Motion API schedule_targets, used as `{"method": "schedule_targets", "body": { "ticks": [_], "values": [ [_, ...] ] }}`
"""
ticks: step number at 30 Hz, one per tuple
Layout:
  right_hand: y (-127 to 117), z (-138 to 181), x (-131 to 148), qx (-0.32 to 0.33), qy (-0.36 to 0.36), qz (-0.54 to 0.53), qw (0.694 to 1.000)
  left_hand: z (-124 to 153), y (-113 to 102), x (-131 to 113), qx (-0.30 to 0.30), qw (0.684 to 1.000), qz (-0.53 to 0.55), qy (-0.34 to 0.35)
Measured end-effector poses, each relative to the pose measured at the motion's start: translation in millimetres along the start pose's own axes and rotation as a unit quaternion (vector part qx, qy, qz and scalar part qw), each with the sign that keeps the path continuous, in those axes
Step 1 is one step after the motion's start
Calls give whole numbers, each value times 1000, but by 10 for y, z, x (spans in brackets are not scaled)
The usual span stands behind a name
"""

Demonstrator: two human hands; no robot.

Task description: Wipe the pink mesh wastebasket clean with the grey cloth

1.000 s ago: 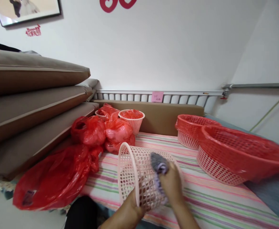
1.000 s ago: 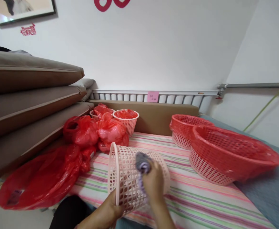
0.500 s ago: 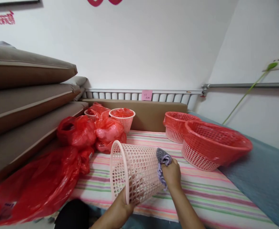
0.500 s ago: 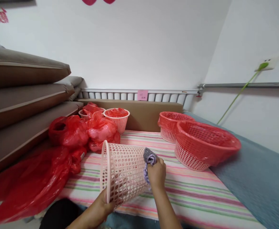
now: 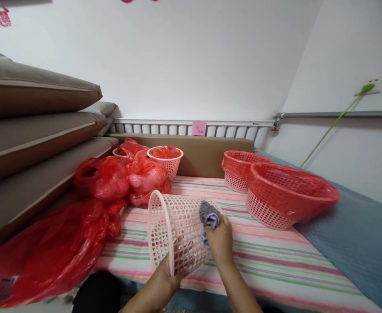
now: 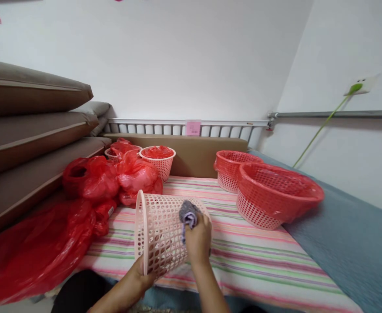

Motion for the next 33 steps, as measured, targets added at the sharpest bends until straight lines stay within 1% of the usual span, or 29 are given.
{"method": "schedule_targets", "body": {
  "ticks": [2,5,7,8,10,12,14,15,17,19,21,24,27,30,33],
  "values": [
    [40,182,329,-1,-37,-56,998,-18,5,-10,-6,1000,21,-4],
    [71,464,789,23,-114,-130,985,-16,-25,0,-27,1000,-8,-4],
    [75,564,940,49,-155,-154,975,0,-58,15,-37,999,-37,-6],
    [72,569,939,57,-165,-157,972,8,-74,21,-39,998,-42,-6],
    [56,488,769,54,-162,-143,975,19,-99,28,-44,999,-29,2],
    [22,324,402,33,-128,-99,986,21,-102,28,-37,999,-17,2],
    [-36,147,-72,1,-64,-39,997,17,-83,21,-28,999,-19,-13],
    [-74,76,-312,-20,-20,-9,1000,16,-69,11,-25,999,-25,-19],
    [-149,-9,-707,-35,50,47,997,17,-39,-18,-17,999,-41,-20],
    [-202,-24,-927,-28,80,79,993,24,-20,-47,-11,998,-64,-14],
    [-224,-5,-974,-13,79,88,993,35,-25,-56,-16,996,-86,-11],
    [-208,12,-838,-10,68,75,995,44,-53,-15,-22,996,-89,-16],
    [-153,32,-540,-13,55,28,998,34,-62,54,-16,996,-82,-16],
    [-81,180,-55,-5,15,-47,999,17,-48,92,-12,998,-60,-10],
    [-24,456,510,27,-82,-118,989,19,-41,78,-18,999,-46,1]
  ]
}}
Point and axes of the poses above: each hand's wrist, its own z-axis away from the middle knuckle, its own y-axis out of the palm, x = y × z, the point moved 2 cm from there along -z, towards the middle knuckle, and after that the axes turned 9 degrees about -y, right-handed, at the moved point
